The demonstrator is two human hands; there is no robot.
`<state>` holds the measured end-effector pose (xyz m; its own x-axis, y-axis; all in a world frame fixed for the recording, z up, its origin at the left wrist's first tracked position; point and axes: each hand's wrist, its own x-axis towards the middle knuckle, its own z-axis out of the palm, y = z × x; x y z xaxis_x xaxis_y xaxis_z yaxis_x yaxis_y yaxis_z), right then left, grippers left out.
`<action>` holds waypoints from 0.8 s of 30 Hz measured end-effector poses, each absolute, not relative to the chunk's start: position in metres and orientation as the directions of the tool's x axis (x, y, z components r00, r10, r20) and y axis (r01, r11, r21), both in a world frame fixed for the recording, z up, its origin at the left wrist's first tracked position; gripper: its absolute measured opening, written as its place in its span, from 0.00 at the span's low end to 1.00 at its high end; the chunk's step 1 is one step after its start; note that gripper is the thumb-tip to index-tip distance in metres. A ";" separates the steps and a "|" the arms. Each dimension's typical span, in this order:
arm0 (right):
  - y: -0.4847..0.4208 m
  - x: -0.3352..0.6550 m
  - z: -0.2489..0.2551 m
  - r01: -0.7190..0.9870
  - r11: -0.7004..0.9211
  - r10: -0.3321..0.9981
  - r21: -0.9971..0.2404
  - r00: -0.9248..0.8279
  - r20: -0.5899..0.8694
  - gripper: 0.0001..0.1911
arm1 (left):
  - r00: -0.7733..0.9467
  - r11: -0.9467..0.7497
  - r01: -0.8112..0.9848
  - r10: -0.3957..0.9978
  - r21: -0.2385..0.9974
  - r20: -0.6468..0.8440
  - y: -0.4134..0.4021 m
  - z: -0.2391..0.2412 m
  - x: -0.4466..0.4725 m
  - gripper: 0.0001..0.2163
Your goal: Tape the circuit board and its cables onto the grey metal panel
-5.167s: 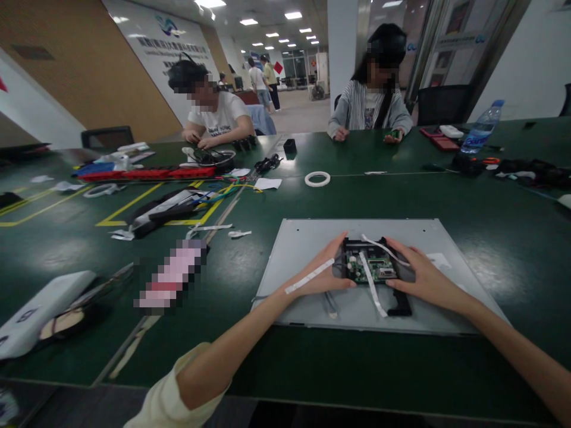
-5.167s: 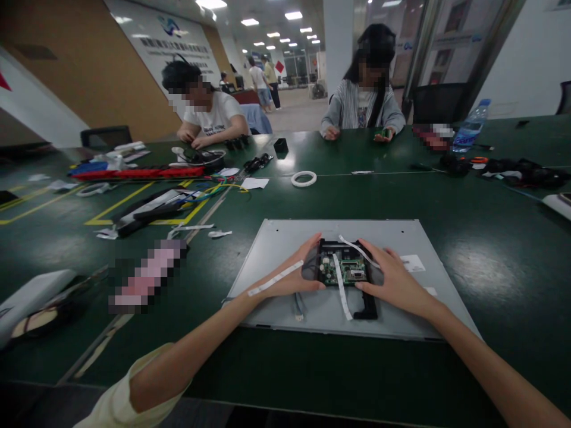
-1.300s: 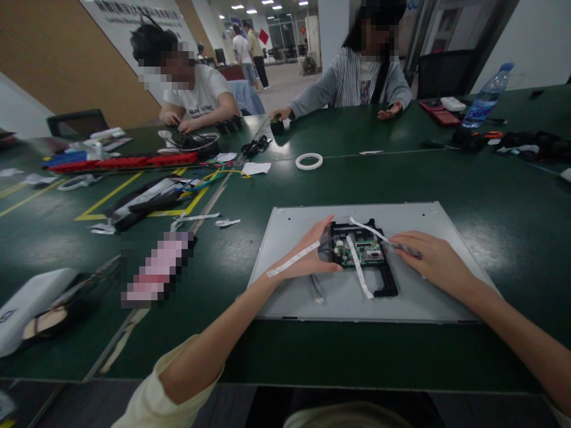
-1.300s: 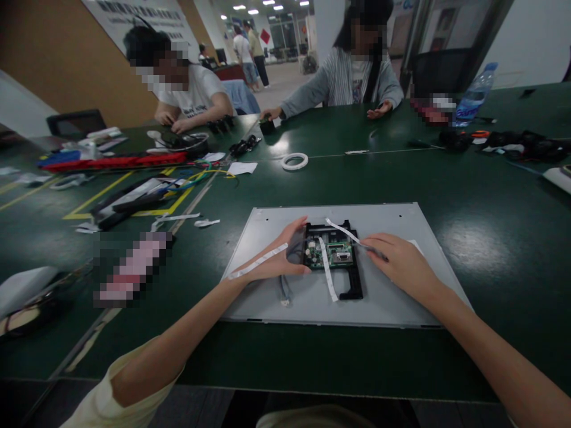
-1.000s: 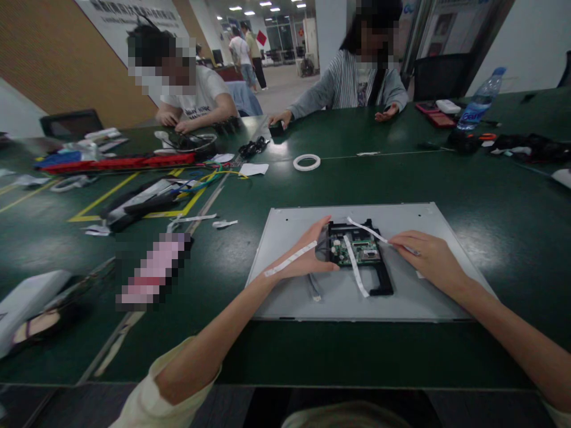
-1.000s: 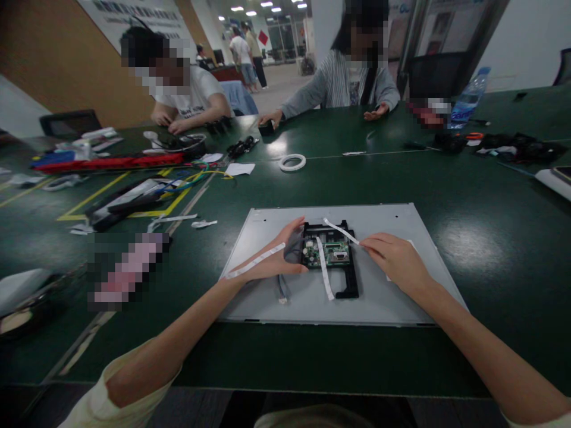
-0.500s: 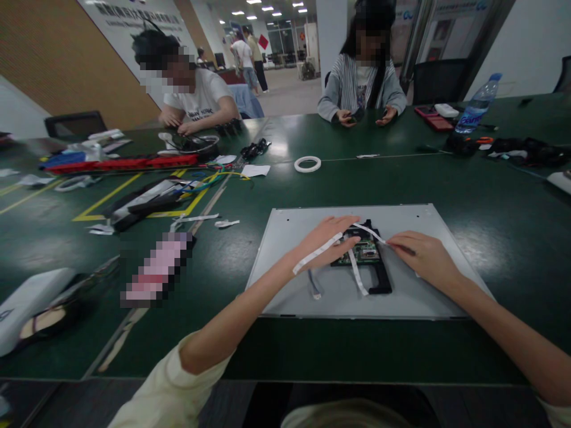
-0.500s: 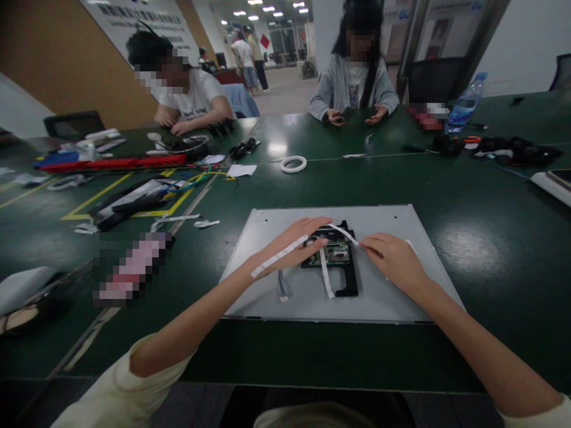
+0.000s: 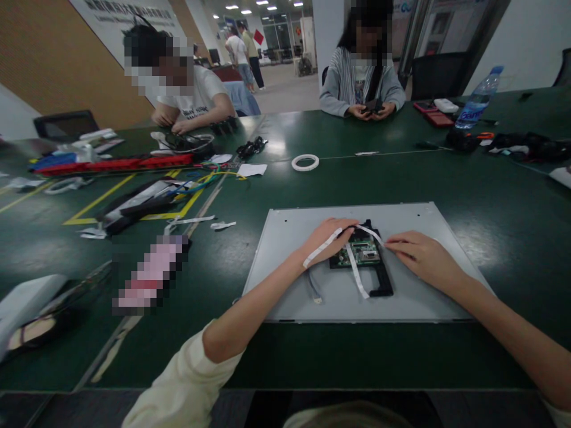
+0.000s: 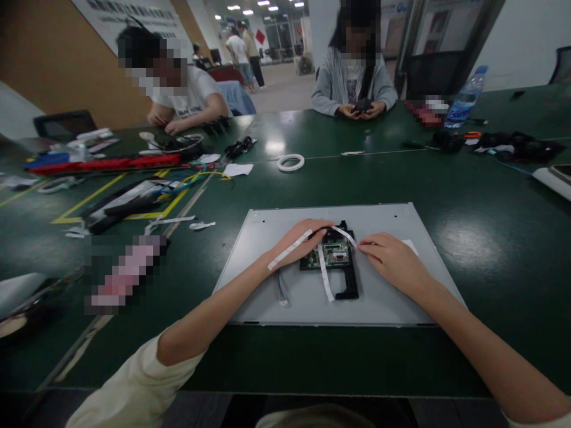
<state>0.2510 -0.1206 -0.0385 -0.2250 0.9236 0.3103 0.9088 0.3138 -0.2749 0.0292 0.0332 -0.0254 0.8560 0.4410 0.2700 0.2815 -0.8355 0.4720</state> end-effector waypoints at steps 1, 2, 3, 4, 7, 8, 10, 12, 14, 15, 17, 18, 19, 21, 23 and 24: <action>-0.121 0.252 -0.037 0.906 0.315 0.926 -0.281 -0.228 0.302 0.15 | 0.853 -0.832 0.277 0.444 0.480 0.276 0.034 -0.026 0.030 0.14; -0.121 0.252 -0.036 0.905 0.315 0.928 -0.285 -0.230 0.295 0.15 | 0.850 -0.830 0.274 0.446 0.486 0.282 0.034 -0.027 0.030 0.14; -0.121 0.252 -0.035 0.906 0.314 0.929 -0.284 -0.231 0.288 0.15 | 0.848 -0.829 0.272 0.446 0.488 0.285 0.034 -0.027 0.030 0.14; -0.122 0.253 -0.035 0.908 0.312 0.930 -0.280 -0.232 0.284 0.16 | 0.848 -0.831 0.271 0.445 0.486 0.287 0.034 -0.027 0.030 0.14; -0.123 0.252 -0.035 0.912 0.317 0.927 -0.262 -0.239 0.289 0.17 | 0.856 -0.840 0.275 0.435 0.467 0.279 0.033 -0.027 0.030 0.14; -0.123 0.251 -0.035 0.910 0.324 0.924 -0.259 -0.246 0.292 0.17 | 0.859 -0.843 0.277 0.432 0.461 0.274 0.033 -0.026 0.030 0.15; -0.123 0.249 -0.035 0.903 0.341 0.919 -0.261 -0.262 0.294 0.18 | 0.862 -0.845 0.283 0.432 0.453 0.267 0.032 -0.026 0.029 0.15; -0.123 0.249 -0.035 0.895 0.350 0.918 -0.276 -0.269 0.291 0.18 | 0.859 -0.845 0.290 0.436 0.450 0.266 0.031 -0.026 0.029 0.15; -0.123 0.249 -0.035 0.888 0.345 0.922 -0.303 -0.261 0.286 0.18 | 0.857 -0.848 0.293 0.438 0.442 0.272 0.030 -0.027 0.028 0.16; -0.123 0.250 -0.035 0.884 0.341 0.925 -0.320 -0.254 0.283 0.18 | 0.856 -0.850 0.292 0.437 0.440 0.277 0.030 -0.027 0.028 0.16; -0.123 0.251 -0.034 0.871 0.333 0.931 -0.362 -0.242 0.274 0.18 | 0.855 -0.851 0.288 0.435 0.439 0.282 0.030 -0.028 0.028 0.17; -0.122 0.252 -0.034 0.860 0.331 0.933 -0.387 -0.236 0.271 0.18 | 0.855 -0.849 0.289 0.437 0.443 0.280 0.030 -0.028 0.028 0.17; -0.122 0.253 -0.034 0.848 0.329 0.935 -0.415 -0.230 0.270 0.18 | 0.855 -0.845 0.290 0.440 0.449 0.274 0.030 -0.029 0.028 0.17; -0.122 0.254 -0.032 0.823 0.317 0.941 -0.472 -0.210 0.266 0.17 | 0.856 -0.831 0.298 0.450 0.470 0.255 0.031 -0.030 0.028 0.17; -0.122 0.255 -0.031 0.803 0.290 0.951 -0.520 -0.179 0.253 0.16 | 0.854 -0.812 0.298 0.462 0.501 0.241 0.031 -0.030 0.028 0.17; -0.122 0.256 -0.030 0.799 0.276 0.955 -0.535 -0.166 0.245 0.16 | 0.852 -0.802 0.291 0.465 0.521 0.240 0.031 -0.030 0.028 0.17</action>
